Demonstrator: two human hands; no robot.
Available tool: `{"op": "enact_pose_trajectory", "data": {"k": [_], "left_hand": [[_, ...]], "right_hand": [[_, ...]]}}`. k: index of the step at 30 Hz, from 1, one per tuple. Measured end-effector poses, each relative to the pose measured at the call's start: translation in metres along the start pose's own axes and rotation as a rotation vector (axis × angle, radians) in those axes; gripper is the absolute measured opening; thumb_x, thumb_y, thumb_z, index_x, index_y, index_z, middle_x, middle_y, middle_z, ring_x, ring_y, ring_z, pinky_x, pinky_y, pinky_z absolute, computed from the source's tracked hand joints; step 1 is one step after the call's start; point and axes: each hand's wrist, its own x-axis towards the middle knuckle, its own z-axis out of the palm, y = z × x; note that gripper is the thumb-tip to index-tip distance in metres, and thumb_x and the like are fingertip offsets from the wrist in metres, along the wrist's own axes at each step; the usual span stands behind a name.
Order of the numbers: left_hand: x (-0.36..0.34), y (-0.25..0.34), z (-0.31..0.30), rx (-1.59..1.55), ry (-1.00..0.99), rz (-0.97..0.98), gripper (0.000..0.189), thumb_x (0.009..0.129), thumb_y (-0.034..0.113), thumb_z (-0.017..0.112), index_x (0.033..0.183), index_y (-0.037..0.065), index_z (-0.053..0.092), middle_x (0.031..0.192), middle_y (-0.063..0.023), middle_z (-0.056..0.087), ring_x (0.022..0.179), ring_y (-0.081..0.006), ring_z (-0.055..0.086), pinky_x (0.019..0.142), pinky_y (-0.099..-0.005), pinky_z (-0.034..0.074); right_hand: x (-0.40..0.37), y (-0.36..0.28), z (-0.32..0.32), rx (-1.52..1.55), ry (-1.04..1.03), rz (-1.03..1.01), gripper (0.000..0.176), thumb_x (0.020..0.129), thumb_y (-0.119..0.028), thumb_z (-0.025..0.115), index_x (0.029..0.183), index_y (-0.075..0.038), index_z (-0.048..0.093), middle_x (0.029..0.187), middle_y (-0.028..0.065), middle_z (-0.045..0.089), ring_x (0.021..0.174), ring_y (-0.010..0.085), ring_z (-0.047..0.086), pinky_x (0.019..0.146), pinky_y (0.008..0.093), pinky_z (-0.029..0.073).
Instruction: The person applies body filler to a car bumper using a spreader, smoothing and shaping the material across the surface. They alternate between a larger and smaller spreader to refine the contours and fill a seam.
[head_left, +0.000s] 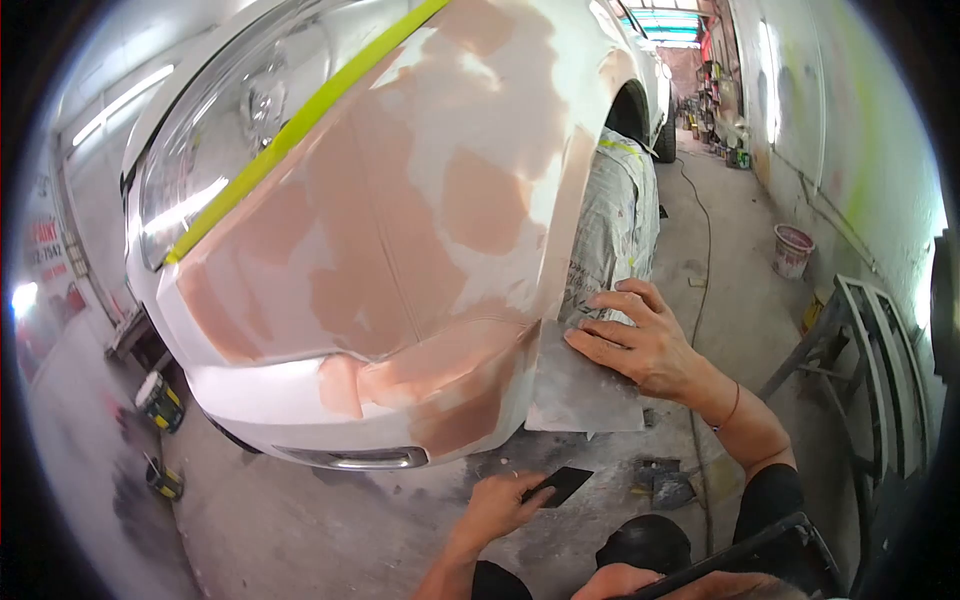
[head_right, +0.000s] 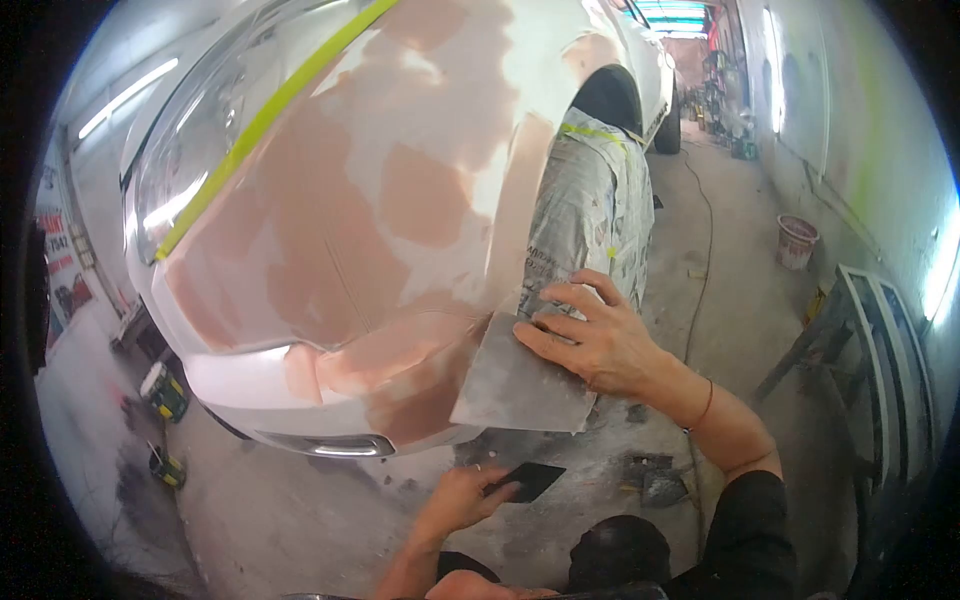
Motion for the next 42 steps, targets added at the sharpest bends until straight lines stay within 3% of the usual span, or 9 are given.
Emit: {"op": "enact_pose_trajectory", "data": {"k": [5,13,16,38,42], "left_hand": [[0.003,0.001,0.003,0.066,-0.042,-0.033,0.023,0.086,0.028,0.073,0.102,0.011,0.075,0.077,-0.0145,0.070,0.065,-0.0329,0.066,0.061,-0.0378,0.052],[0.006,0.000,0.012,0.050,-0.065,-0.042,0.023,0.086,0.026,0.074,0.104,0.011,0.074,0.088,-0.0147,0.070,0.071,-0.0330,0.066,0.064,-0.0385,0.052],[0.008,0.001,0.011,0.029,-0.054,-0.027,0.024,0.088,0.030,0.072,0.100,0.009,0.074,0.085,-0.0153,0.070,0.075,-0.0346,0.068,0.066,-0.0413,0.054],[0.014,0.003,0.012,0.043,-0.130,-0.100,0.024,0.089,0.027,0.072,0.103,0.008,0.074,0.094,-0.0146,0.072,0.078,-0.0352,0.070,0.069,-0.0404,0.055],[0.012,-0.004,0.017,0.035,-0.124,-0.096,0.022,0.088,0.026,0.073,0.103,0.009,0.074,0.090,-0.0150,0.072,0.076,-0.0342,0.069,0.068,-0.0397,0.054]], "right_hand": [[-0.017,-0.001,0.007,0.042,0.130,-0.020,0.041,0.077,-0.011,0.063,0.117,-0.018,0.070,0.108,-0.0010,0.068,0.113,0.0231,0.057,0.100,0.0443,0.043],[-0.017,0.006,0.023,0.222,0.094,0.032,0.050,0.078,-0.009,0.064,0.126,-0.020,0.066,0.115,-0.0023,0.067,0.116,0.0244,0.056,0.103,0.0454,0.041],[-0.013,0.002,0.023,0.250,0.098,0.034,0.053,0.076,-0.008,0.065,0.128,-0.020,0.065,0.116,-0.0022,0.066,0.117,0.0246,0.055,0.104,0.0456,0.040],[-0.016,0.006,0.033,0.285,0.075,0.057,0.057,0.076,-0.014,0.066,0.132,-0.020,0.062,0.117,-0.0015,0.067,0.119,0.0240,0.053,0.104,0.0456,0.039],[-0.021,0.012,0.036,0.267,0.087,0.051,0.050,0.078,-0.013,0.066,0.128,-0.022,0.065,0.116,-0.0026,0.068,0.118,0.0235,0.054,0.103,0.0452,0.041]]}}
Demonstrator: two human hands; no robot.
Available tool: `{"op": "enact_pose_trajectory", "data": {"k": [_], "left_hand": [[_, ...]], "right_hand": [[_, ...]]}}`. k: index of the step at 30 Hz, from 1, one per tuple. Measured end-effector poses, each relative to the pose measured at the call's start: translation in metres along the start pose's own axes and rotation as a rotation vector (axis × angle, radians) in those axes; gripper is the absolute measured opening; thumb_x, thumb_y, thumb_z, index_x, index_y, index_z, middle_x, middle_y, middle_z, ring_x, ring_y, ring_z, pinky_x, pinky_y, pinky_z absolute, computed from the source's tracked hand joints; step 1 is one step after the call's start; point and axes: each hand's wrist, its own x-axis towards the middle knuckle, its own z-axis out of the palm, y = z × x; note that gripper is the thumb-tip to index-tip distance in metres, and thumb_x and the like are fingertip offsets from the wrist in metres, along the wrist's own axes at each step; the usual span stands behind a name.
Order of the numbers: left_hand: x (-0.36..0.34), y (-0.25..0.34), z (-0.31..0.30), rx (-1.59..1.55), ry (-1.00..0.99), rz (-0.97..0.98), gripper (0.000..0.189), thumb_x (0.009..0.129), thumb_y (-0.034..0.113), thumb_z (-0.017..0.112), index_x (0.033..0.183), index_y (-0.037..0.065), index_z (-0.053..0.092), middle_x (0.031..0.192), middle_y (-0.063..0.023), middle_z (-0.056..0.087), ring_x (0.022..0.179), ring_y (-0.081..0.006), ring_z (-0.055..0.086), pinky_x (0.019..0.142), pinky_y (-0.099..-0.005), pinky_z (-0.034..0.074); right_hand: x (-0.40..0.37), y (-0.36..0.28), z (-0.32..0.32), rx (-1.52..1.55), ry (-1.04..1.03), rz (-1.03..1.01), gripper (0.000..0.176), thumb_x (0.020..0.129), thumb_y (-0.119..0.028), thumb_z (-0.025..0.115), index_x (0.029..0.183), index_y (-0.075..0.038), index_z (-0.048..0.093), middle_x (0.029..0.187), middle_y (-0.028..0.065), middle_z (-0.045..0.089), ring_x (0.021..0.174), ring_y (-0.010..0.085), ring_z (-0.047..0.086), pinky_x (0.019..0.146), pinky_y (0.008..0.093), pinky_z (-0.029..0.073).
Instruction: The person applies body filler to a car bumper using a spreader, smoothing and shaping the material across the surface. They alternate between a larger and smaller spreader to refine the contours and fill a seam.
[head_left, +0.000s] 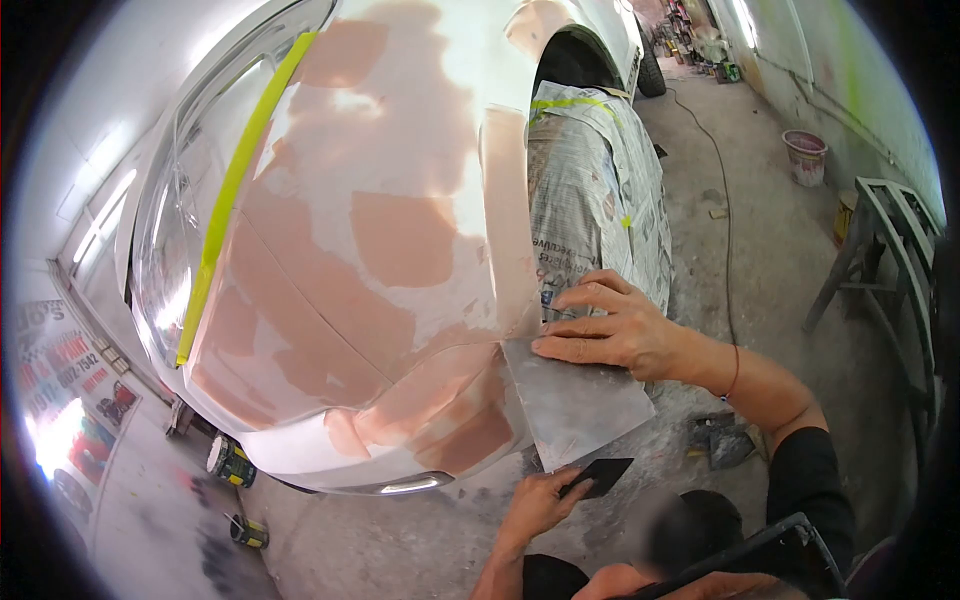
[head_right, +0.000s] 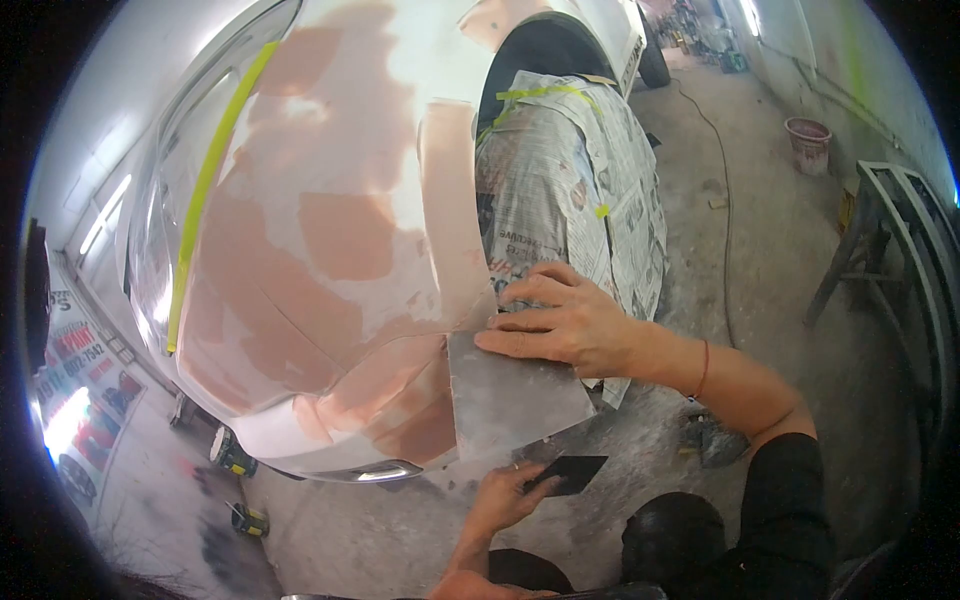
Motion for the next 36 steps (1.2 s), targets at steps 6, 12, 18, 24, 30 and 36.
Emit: {"op": "enact_pose_trajectory", "data": {"k": [6,12,18,24,30,36], "left_hand": [[-0.001,-0.011,0.007,0.085,-0.037,-0.001,0.022,0.087,0.024,0.074,0.104,0.010,0.074,0.094,-0.0126,0.073,0.077,-0.0318,0.069,0.069,-0.0380,0.053],[-0.001,-0.011,0.007,0.037,-0.051,-0.028,0.021,0.088,0.022,0.073,0.104,0.008,0.074,0.093,-0.0129,0.072,0.077,-0.0313,0.069,0.068,-0.0371,0.053],[0.000,-0.002,0.002,-0.046,-0.025,0.010,0.020,0.087,0.021,0.074,0.103,0.008,0.074,0.090,-0.0130,0.072,0.073,-0.0310,0.068,0.066,-0.0368,0.052],[-0.002,0.002,-0.002,-0.015,-0.033,0.020,0.020,0.088,0.022,0.074,0.102,0.009,0.074,0.089,-0.0133,0.071,0.072,-0.0315,0.067,0.065,-0.0373,0.051],[0.005,-0.002,0.004,0.072,-0.125,0.030,0.022,0.090,0.026,0.070,0.104,0.009,0.073,0.090,-0.0137,0.070,0.079,-0.0345,0.067,0.070,-0.0411,0.051],[0.004,-0.025,0.017,0.025,-0.226,0.029,0.024,0.092,0.022,0.068,0.110,0.006,0.071,0.100,-0.0164,0.071,0.086,-0.0350,0.067,0.077,-0.0393,0.052]], "right_hand": [[0.000,0.010,0.000,-0.066,0.062,-0.062,0.034,0.086,-0.020,0.062,0.119,-0.024,0.069,0.113,-0.0041,0.068,0.116,0.0228,0.054,0.100,0.0440,0.043],[0.001,0.020,-0.008,-0.145,0.036,-0.102,0.031,0.087,-0.023,0.060,0.117,-0.026,0.070,0.112,-0.0038,0.067,0.116,0.0223,0.054,0.099,0.0429,0.045],[-0.003,0.038,-0.014,-0.195,0.022,-0.115,0.032,0.085,-0.021,0.060,0.115,-0.026,0.069,0.112,-0.0045,0.067,0.114,0.0209,0.055,0.097,0.0416,0.046],[-0.022,0.051,-0.027,-0.257,0.038,0.066,0.037,0.078,-0.018,0.067,0.115,-0.018,0.069,0.112,-0.0007,0.068,0.109,0.0237,0.058,0.093,0.0399,0.047],[-0.039,-0.001,-0.011,1.011,0.513,0.805,0.030,0.092,-0.013,0.071,0.118,0.000,0.063,0.109,0.0074,0.069,0.098,0.0166,0.065,0.081,0.0323,0.053],[-0.025,0.039,0.030,1.678,0.210,0.750,0.027,0.092,-0.012,0.071,0.116,0.000,0.065,0.102,0.0108,0.070,0.090,0.0190,0.068,0.071,0.0303,0.056]]}}
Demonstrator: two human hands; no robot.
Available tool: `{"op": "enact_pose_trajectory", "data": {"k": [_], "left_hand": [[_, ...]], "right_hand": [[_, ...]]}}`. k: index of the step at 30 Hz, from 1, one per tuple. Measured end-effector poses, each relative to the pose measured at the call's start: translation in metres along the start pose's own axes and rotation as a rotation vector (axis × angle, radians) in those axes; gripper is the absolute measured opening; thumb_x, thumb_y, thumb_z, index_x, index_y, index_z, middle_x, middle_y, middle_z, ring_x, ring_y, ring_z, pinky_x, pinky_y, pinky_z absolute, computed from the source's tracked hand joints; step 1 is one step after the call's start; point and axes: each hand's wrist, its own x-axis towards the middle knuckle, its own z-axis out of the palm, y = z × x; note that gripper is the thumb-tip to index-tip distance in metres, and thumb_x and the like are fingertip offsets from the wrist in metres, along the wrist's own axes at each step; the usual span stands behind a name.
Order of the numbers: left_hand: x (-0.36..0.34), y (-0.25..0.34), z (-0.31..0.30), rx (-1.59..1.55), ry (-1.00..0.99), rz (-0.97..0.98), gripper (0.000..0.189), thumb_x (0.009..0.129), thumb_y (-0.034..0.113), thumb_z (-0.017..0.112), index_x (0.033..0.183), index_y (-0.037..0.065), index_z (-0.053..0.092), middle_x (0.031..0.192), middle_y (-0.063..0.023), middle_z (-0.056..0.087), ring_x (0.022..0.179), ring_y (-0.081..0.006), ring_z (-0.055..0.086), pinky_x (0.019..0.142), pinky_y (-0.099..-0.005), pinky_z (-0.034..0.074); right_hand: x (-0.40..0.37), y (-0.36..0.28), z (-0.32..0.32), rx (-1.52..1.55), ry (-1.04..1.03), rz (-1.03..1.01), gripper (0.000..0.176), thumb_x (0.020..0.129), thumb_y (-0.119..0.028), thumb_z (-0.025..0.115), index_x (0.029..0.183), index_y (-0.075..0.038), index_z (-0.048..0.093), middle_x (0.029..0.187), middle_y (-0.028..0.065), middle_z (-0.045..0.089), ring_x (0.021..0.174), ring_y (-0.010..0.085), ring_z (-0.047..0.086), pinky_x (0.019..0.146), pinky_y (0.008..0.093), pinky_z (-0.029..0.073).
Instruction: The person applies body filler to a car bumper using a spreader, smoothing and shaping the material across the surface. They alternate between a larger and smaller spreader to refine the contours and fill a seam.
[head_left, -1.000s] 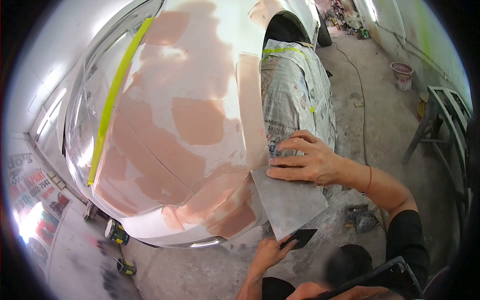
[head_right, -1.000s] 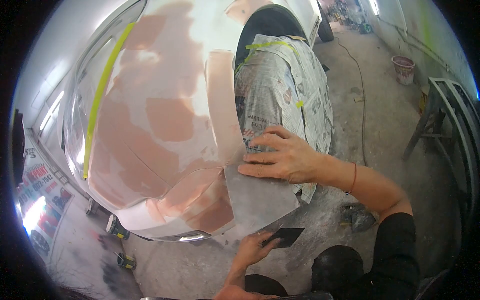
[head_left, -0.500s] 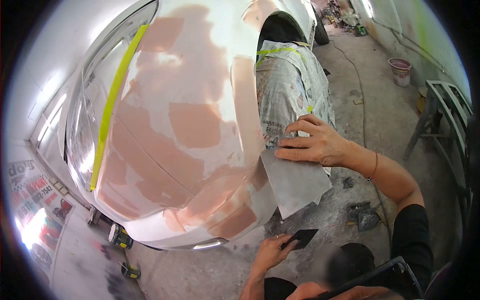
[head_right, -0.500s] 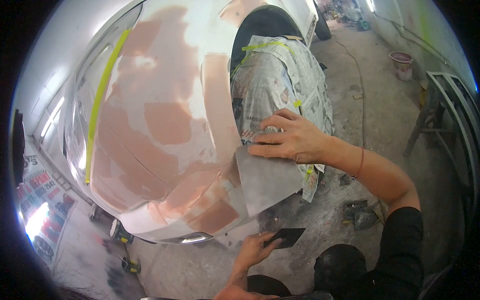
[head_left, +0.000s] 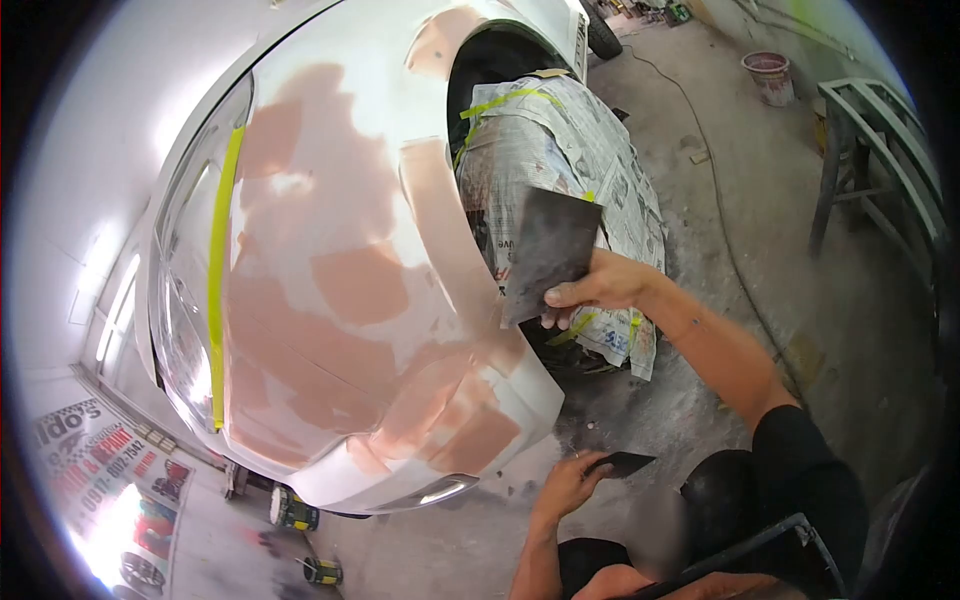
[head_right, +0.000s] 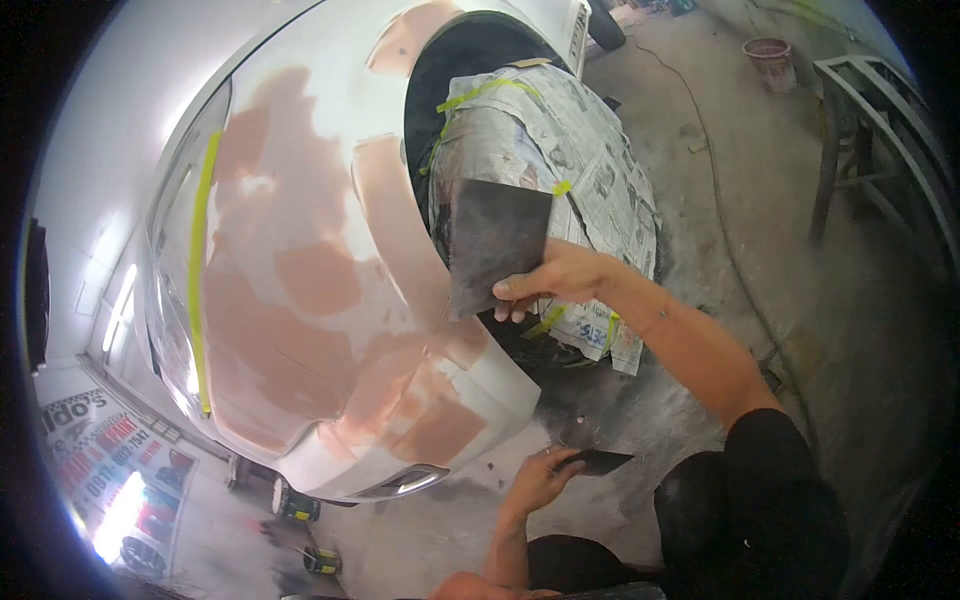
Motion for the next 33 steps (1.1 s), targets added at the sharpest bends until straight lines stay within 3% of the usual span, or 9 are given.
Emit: {"op": "enact_pose_trajectory", "data": {"k": [2,9,12,16,18,28,30,33], "left_hand": [[-0.006,-0.003,-0.002,-0.005,-0.016,-0.021,0.024,0.092,0.021,0.068,0.110,0.005,0.071,0.101,-0.0168,0.071,0.087,-0.0352,0.067,0.079,-0.0391,0.052],[-0.009,-0.001,-0.003,0.017,-0.075,-0.030,0.025,0.092,0.019,0.067,0.111,0.003,0.069,0.101,-0.0174,0.071,0.089,-0.0359,0.068,0.078,-0.0400,0.053],[-0.006,0.000,-0.002,0.005,-0.083,-0.038,0.024,0.092,0.019,0.067,0.110,0.003,0.069,0.101,-0.0176,0.071,0.089,-0.0361,0.068,0.077,-0.0399,0.053],[-0.003,-0.001,-0.001,-0.004,-0.068,-0.028,0.023,0.092,0.018,0.067,0.109,0.002,0.069,0.102,-0.0179,0.071,0.088,-0.0362,0.068,0.077,-0.0397,0.053],[-0.004,0.000,-0.002,-0.008,-0.069,-0.045,0.023,0.092,0.018,0.067,0.110,0.003,0.069,0.102,-0.0179,0.071,0.088,-0.0361,0.068,0.076,-0.0396,0.053],[-0.007,0.003,-0.006,-0.032,-0.057,-0.069,0.025,0.092,0.020,0.068,0.111,0.004,0.070,0.102,-0.0170,0.072,0.086,-0.0341,0.069,0.075,-0.0390,0.053],[-0.009,0.004,-0.007,-0.028,-0.049,-0.061,0.025,0.092,0.020,0.068,0.112,0.005,0.070,0.102,-0.0165,0.072,0.086,-0.0337,0.069,0.075,-0.0389,0.054],[-0.010,0.002,-0.006,-0.027,-0.034,-0.037,0.026,0.092,0.021,0.068,0.112,0.006,0.070,0.104,-0.0154,0.072,0.086,-0.0331,0.069,0.075,-0.0385,0.054]], "right_hand": [[0.018,-0.001,-0.014,-0.002,-0.126,0.062,0.025,0.090,-0.011,0.073,0.111,0.001,0.067,0.099,0.0112,0.070,0.087,0.0194,0.068,0.071,0.0310,0.057],[0.044,0.001,-0.023,-0.103,-0.208,-0.053,0.025,0.087,-0.003,0.074,0.110,0.003,0.066,0.097,0.0098,0.071,0.086,0.0160,0.066,0.073,0.0307,0.055],[0.045,-0.001,-0.026,-0.055,-0.231,0.042,0.027,0.086,-0.003,0.076,0.110,0.004,0.066,0.098,0.0093,0.072,0.088,0.0145,0.066,0.076,0.0297,0.055],[0.049,0.001,-0.025,-0.055,-0.203,-0.012,0.026,0.084,-0.002,0.076,0.109,0.004,0.070,0.100,0.0096,0.073,0.091,0.0137,0.066,0.079,0.0289,0.054],[0.050,-0.003,-0.025,-0.240,-0.195,-0.036,0.027,0.081,0.002,0.077,0.107,0.002,0.073,0.102,0.0098,0.073,0.094,0.0141,0.066,0.082,0.0290,0.055],[0.052,-0.007,-0.024,-0.166,-0.181,0.043,0.026,0.078,0.009,0.075,0.102,0.001,0.076,0.104,0.0121,0.073,0.099,0.0170,0.068,0.088,0.0292,0.055],[0.053,-0.004,-0.026,-0.117,-0.209,-0.055,0.024,0.080,0.011,0.070,0.103,0.005,0.074,0.100,0.0123,0.074,0.091,0.0160,0.070,0.083,0.0264,0.057],[0.052,-0.005,-0.028,-0.004,-0.206,-0.064,0.028,0.078,0.015,0.067,0.104,0.005,0.074,0.100,0.0132,0.074,0.092,0.0170,0.071,0.083,0.0262,0.058]]}}
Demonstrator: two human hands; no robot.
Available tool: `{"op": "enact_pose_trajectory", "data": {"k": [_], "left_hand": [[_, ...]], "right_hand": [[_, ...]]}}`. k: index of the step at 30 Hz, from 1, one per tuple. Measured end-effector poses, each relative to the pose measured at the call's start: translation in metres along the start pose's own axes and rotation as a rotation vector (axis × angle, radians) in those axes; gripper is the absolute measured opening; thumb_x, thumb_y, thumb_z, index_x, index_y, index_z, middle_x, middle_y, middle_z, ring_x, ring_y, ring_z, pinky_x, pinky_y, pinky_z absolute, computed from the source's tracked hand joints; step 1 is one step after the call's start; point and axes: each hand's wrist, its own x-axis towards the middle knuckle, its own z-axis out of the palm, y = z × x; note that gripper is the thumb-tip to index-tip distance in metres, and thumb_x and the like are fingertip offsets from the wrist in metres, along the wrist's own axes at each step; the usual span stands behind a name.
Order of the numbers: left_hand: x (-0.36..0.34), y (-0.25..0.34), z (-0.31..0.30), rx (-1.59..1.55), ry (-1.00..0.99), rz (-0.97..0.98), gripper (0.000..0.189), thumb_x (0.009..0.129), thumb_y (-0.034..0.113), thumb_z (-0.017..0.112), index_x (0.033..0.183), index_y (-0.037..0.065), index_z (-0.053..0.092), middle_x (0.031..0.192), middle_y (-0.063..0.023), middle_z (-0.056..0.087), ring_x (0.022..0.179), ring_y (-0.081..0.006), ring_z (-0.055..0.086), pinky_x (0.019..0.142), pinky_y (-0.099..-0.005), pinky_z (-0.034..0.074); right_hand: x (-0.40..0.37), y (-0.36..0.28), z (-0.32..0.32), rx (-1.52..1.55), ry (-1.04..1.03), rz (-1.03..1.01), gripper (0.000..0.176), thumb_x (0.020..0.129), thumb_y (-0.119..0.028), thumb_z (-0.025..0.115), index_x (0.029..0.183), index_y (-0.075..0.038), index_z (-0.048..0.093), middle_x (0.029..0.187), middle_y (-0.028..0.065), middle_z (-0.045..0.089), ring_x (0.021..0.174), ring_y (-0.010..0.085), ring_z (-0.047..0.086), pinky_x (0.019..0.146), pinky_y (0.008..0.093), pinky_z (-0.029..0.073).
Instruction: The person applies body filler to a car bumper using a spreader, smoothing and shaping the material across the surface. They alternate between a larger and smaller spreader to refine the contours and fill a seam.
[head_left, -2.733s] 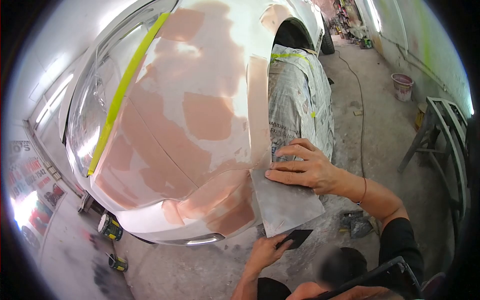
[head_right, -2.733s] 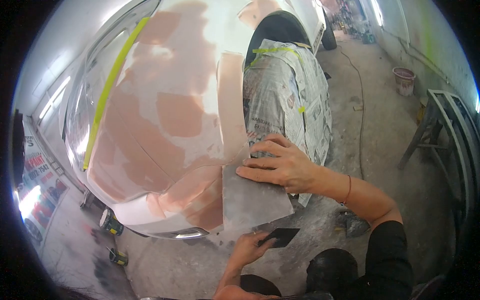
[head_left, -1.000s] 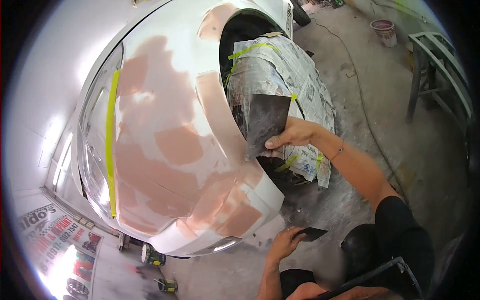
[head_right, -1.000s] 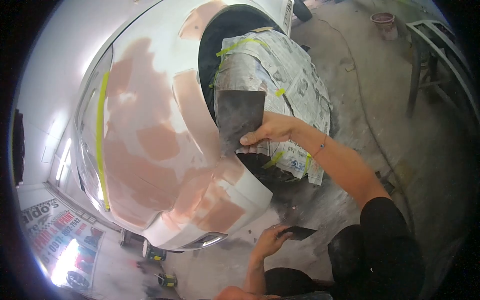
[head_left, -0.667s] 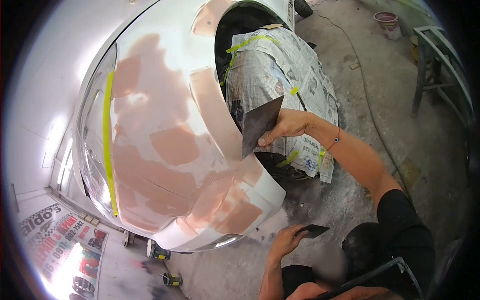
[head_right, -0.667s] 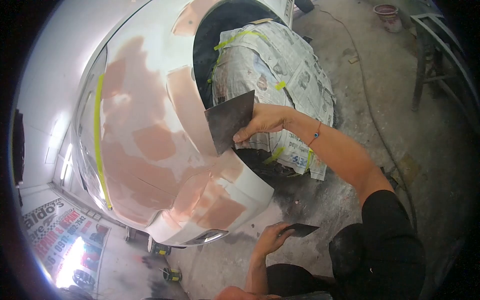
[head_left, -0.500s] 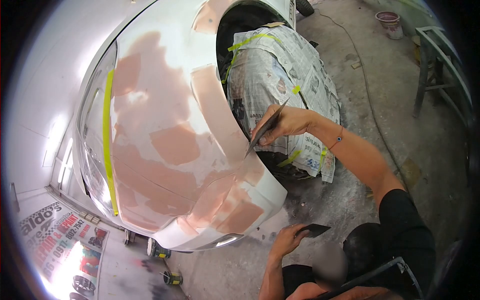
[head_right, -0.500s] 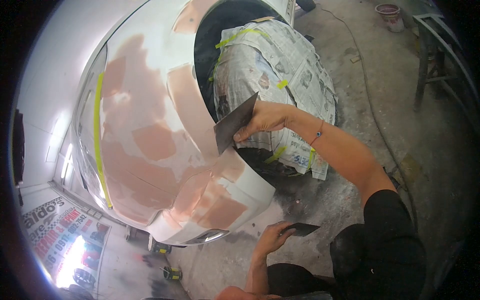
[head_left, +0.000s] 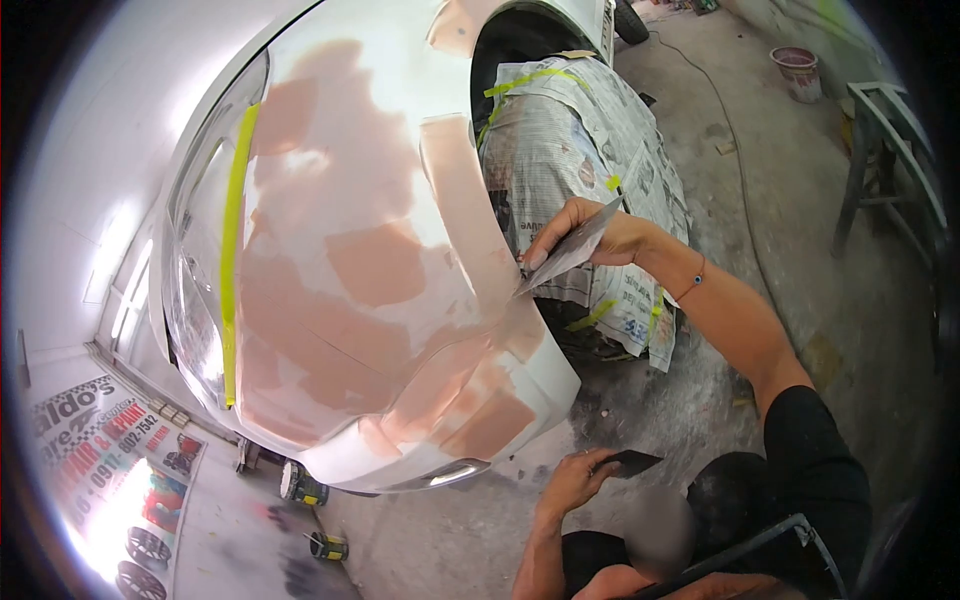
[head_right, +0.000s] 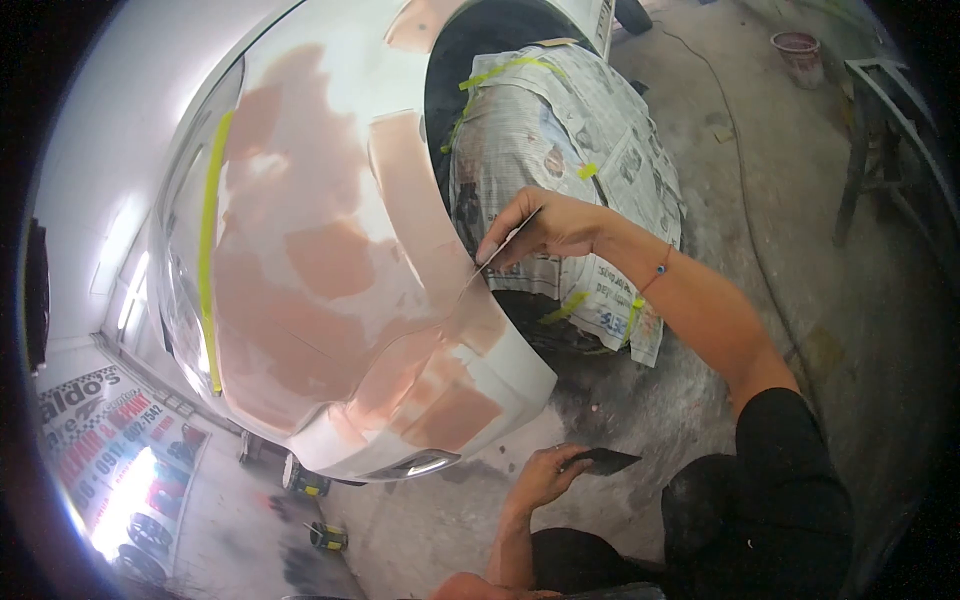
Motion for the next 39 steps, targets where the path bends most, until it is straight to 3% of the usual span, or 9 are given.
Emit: {"op": "enact_pose_trajectory", "data": {"k": [6,19,21,25,27,31,34,36,39], "left_hand": [[-0.001,0.004,-0.001,0.015,-0.005,-0.005,0.026,0.092,0.023,0.069,0.113,0.007,0.070,0.106,-0.0142,0.072,0.087,-0.0329,0.070,0.076,-0.0383,0.054],[0.000,-0.005,0.003,0.017,0.013,0.039,0.025,0.091,0.019,0.070,0.114,0.008,0.070,0.106,-0.0153,0.071,0.087,-0.0336,0.069,0.076,-0.0386,0.054],[-0.001,-0.005,0.004,0.001,0.019,0.044,0.025,0.090,0.018,0.070,0.113,0.008,0.070,0.106,-0.0152,0.071,0.087,-0.0334,0.069,0.075,-0.0385,0.054],[-0.001,-0.002,0.002,-0.005,0.019,0.039,0.024,0.091,0.018,0.070,0.112,0.008,0.070,0.104,-0.0147,0.072,0.085,-0.0332,0.069,0.075,-0.0383,0.054],[0.000,0.002,0.000,-0.021,0.014,0.035,0.024,0.091,0.018,0.069,0.112,0.008,0.070,0.104,-0.0146,0.072,0.085,-0.0332,0.069,0.075,-0.0384,0.054],[0.001,0.002,-0.001,-0.031,0.004,0.054,0.024,0.091,0.019,0.068,0.112,0.006,0.070,0.104,-0.0147,0.072,0.085,-0.0335,0.069,0.075,-0.0387,0.054],[0.001,0.005,-0.002,-0.026,-0.010,0.031,0.025,0.092,0.019,0.068,0.113,0.006,0.069,0.103,-0.0150,0.072,0.087,-0.0345,0.069,0.077,-0.0394,0.053],[0.002,0.002,-0.001,-0.027,0.002,0.049,0.025,0.092,0.019,0.068,0.112,0.006,0.069,0.103,-0.0150,0.071,0.087,-0.0351,0.068,0.078,-0.0396,0.053],[0.003,-0.002,0.000,-0.017,0.015,0.071,0.024,0.092,0.020,0.068,0.112,0.006,0.069,0.103,-0.0150,0.071,0.089,-0.0358,0.068,0.079,-0.0399,0.053]], "right_hand": [[0.002,0.005,-0.005,-0.062,-0.055,-0.033,0.036,0.071,0.018,0.067,0.103,0.004,0.074,0.102,0.0136,0.073,0.095,0.0182,0.070,0.084,0.0270,0.057],[0.002,0.002,0.003,-0.047,-0.077,-0.084,0.031,0.074,0.014,0.070,0.103,0.003,0.074,0.103,0.0136,0.073,0.094,0.0175,0.070,0.085,0.0278,0.056],[0.004,0.000,0.001,-0.131,-0.048,0.005,0.026,0.079,-0.007,0.078,0.102,0.004,0.074,0.107,0.0153,0.073,0.101,0.0191,0.069,0.094,0.0296,0.054],[0.006,0.001,0.000,-0.160,-0.069,-0.003,0.024,0.080,-0.005,0.076,0.102,0.004,0.075,0.107,0.0147,0.073,0.098,0.0183,0.069,0.092,0.0286,0.055],[0.007,0.001,0.002,-0.142,-0.046,0.004,0.028,0.077,0.012,0.069,0.103,0.004,0.074,0.101,0.0130,0.074,0.090,0.0168,0.071,0.082,0.0268,0.057],[0.006,-0.003,0.009,-0.133,-0.069,-0.029,0.026,0.078,0.009,0.070,0.103,0.004,0.074,0.101,0.0129,0.074,0.089,0.0168,0.071,0.082,0.0270,0.057],[0.007,-0.007,0.012,-0.157,-0.066,-0.035,0.025,0.079,0.005,0.072,0.104,0.003,0.074,0.102,0.0127,0.074,0.090,0.0165,0.071,0.083,0.0268,0.057],[0.005,-0.015,0.014,-0.219,-0.126,-0.051,0.036,0.079,-0.021,0.080,0.104,0.003,0.075,0.108,0.0150,0.072,0.102,0.0210,0.068,0.095,0.0308,0.051],[0.003,-0.027,0.021,-0.423,-0.164,-0.109,0.041,0.079,-0.028,0.079,0.105,0.004,0.074,0.107,0.0158,0.072,0.105,0.0235,0.067,0.097,0.0334,0.049]]}}
